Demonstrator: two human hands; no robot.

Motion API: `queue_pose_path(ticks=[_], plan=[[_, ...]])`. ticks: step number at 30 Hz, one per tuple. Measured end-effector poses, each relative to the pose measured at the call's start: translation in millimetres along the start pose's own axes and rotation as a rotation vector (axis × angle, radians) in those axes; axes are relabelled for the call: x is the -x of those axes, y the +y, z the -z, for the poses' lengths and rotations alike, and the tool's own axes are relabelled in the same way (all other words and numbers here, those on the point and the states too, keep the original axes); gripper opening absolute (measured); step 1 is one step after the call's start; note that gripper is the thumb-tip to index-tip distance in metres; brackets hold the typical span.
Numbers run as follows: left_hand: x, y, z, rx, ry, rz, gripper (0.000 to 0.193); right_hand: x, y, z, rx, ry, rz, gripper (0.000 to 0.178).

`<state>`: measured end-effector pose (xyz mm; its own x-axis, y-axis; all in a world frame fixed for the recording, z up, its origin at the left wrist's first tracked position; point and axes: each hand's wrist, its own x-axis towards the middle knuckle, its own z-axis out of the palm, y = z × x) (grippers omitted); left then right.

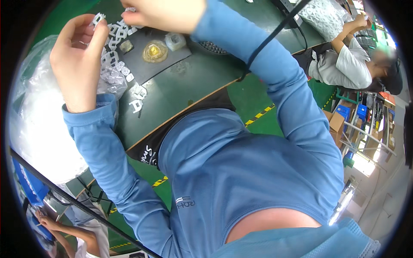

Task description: The person assembles plastic clips by inserting small metal components into plastic pieces by hand and securing them using a handheld electric tool.

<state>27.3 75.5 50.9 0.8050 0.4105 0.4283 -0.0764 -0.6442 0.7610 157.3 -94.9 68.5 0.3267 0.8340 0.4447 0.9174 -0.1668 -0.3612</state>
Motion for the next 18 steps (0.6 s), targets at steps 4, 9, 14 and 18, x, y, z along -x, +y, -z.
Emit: queue_pose_path(ticks=[4, 9, 14, 18], plan=[[-0.5, -2.0, 4.4, -0.059, 0.000, -0.009, 0.028, 27.1, -20.9, 37.9, -0.242, 0.009, -0.154, 0.021], [-2.0, -3.0, -3.8, -0.105, -0.051, -0.007, 0.026, 62.6, -5.2, 27.9, -0.270, -0.097, -0.206, 0.012], [2.3, 5.8, -4.7, -0.008, -0.032, 0.006, 0.029, 64.2, -27.2, 16.2, 0.587, -0.238, -0.115, 0.009], [5.3, 4.8, -3.0, -0.026, -0.033, 0.042, 0.030, 60.5, -28.2, 30.6, 0.374, -0.119, -0.120, 0.012]])
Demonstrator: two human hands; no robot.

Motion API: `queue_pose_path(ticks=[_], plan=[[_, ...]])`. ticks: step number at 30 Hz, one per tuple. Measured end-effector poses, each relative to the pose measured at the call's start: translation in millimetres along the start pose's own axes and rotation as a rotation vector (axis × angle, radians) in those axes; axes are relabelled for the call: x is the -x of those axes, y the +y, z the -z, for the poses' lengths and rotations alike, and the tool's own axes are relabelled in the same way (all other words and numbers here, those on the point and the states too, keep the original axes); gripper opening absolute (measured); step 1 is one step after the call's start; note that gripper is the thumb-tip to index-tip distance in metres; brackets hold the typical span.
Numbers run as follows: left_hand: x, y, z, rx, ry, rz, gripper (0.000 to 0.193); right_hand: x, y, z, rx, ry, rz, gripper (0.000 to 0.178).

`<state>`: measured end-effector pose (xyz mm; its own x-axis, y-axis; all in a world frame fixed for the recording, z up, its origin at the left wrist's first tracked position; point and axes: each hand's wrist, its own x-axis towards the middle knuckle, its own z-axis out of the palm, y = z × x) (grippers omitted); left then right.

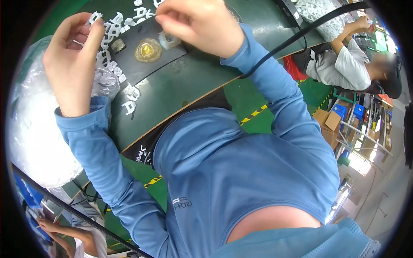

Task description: The person assembles plastic clips by inserting small metal components into plastic pieces by hand and securing them using a handheld electric tool.

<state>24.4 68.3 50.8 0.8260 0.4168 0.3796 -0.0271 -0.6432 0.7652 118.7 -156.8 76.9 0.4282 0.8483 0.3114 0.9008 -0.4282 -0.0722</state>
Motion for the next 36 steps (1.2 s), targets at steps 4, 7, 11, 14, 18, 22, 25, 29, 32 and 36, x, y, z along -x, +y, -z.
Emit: queue_pose_path(ticks=[4, 7, 11, 14, 18, 22, 25, 29, 32, 36], plan=[[-1.6, 4.7, 0.5, 0.003, 0.013, -0.025, 0.031, -10.3, 22.1, -7.4, 0.178, 0.226, 0.230, 0.017], [-3.9, 3.3, -6.5, 0.000, 0.011, -0.042, 0.030, -16.9, 28.5, -8.2, -0.517, 0.263, 0.047, 0.018], [-2.1, 2.5, 2.9, -0.012, 0.004, -0.038, 0.030, -44.9, 31.9, -25.5, -0.443, 0.172, 0.049, 0.019], [-4.3, 1.1, -2.6, 0.024, 0.002, -0.047, 0.030, -52.7, 34.6, -19.3, -0.251, -0.009, 0.016, 0.017], [-1.5, 1.2, 3.1, 0.036, 0.010, -0.043, 0.029, -62.7, 37.9, -29.4, -0.311, -0.019, 0.115, 0.013], [-7.2, 4.5, -2.9, -0.013, -0.019, -0.119, 0.028, -62.1, 43.4, -22.2, -0.313, -0.042, 0.125, 0.013], [-10.5, 4.1, -9.9, -0.008, -0.020, -0.126, 0.029, -60.8, 50.8, -26.7, -0.290, -0.043, 0.153, 0.014], [2.0, 5.1, 4.0, -0.022, 0.002, -0.056, 0.029, -49.3, 29.2, -12.3, -0.594, 0.181, 0.274, 0.010], [-1.0, 3.8, -4.0, 0.000, -0.001, -0.098, 0.029, -23.3, 16.8, 36.7, -0.168, -0.072, 0.181, 0.014], [-4.3, 5.4, -12.0, 0.024, -0.023, -0.097, 0.027, 7.9, 52.9, 14.6, -0.168, 0.048, 0.497, 0.018]])
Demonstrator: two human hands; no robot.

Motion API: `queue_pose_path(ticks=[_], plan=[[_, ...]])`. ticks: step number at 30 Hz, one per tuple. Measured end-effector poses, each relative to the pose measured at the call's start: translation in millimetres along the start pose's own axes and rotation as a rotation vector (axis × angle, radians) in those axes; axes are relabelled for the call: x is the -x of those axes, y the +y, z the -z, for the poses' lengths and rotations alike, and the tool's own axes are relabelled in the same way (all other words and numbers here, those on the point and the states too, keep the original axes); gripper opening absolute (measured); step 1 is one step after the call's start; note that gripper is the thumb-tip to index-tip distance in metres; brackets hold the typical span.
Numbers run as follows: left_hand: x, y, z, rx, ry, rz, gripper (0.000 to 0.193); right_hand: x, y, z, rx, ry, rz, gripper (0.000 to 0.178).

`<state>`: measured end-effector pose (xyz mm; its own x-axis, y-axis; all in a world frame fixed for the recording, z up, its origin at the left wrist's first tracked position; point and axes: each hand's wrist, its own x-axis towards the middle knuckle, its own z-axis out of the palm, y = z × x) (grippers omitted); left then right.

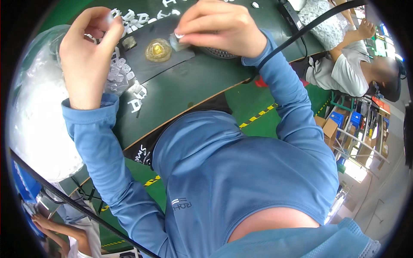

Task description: The person assembles plastic clips by inserting small metal components into plastic pieces by hand and securing them using a handheld electric tool.

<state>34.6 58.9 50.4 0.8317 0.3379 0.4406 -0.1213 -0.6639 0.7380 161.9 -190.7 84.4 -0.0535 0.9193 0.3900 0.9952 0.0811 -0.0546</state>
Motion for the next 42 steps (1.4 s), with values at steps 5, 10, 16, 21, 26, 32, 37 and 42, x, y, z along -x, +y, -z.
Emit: queue_pose_path(ticks=[5, 10, 16, 21, 26, 32, 37, 42], plan=[[6.2, 1.1, 11.2, -0.052, 0.004, 0.041, 0.025, 4.5, -3.9, -23.4, -0.118, 0.108, 0.069, 0.015], [6.1, 2.8, 4.8, -0.034, -0.009, 0.066, 0.025, 24.7, -13.0, -40.0, -0.233, 0.234, -0.103, 0.011], [19.2, 20.9, -10.7, 0.274, -0.026, 0.059, 0.026, 23.4, -19.5, -39.0, -0.257, 0.235, -0.150, 0.013], [31.7, 33.5, -24.0, 0.438, -0.216, 0.062, 0.027, 20.3, -28.2, -31.0, -0.142, 0.259, -0.243, 0.037], [40.9, 39.7, -28.2, 0.518, -0.346, 0.106, 0.031, 7.7, -32.7, -35.7, -0.106, 0.322, -0.116, 0.044], [35.1, 43.5, -27.9, 0.780, -0.288, 0.144, 0.031, 6.2, -23.9, -40.2, 0.009, 0.442, 0.024, 0.028], [34.5, 46.8, -22.8, 0.710, -0.311, 0.181, 0.017, 5.5, -26.5, -32.8, 0.007, 0.513, 0.010, 0.025], [30.2, 43.4, -16.0, 0.642, -0.376, 0.057, 0.008, 7.0, -37.0, -30.4, -0.686, 0.431, -0.247, 0.029]])
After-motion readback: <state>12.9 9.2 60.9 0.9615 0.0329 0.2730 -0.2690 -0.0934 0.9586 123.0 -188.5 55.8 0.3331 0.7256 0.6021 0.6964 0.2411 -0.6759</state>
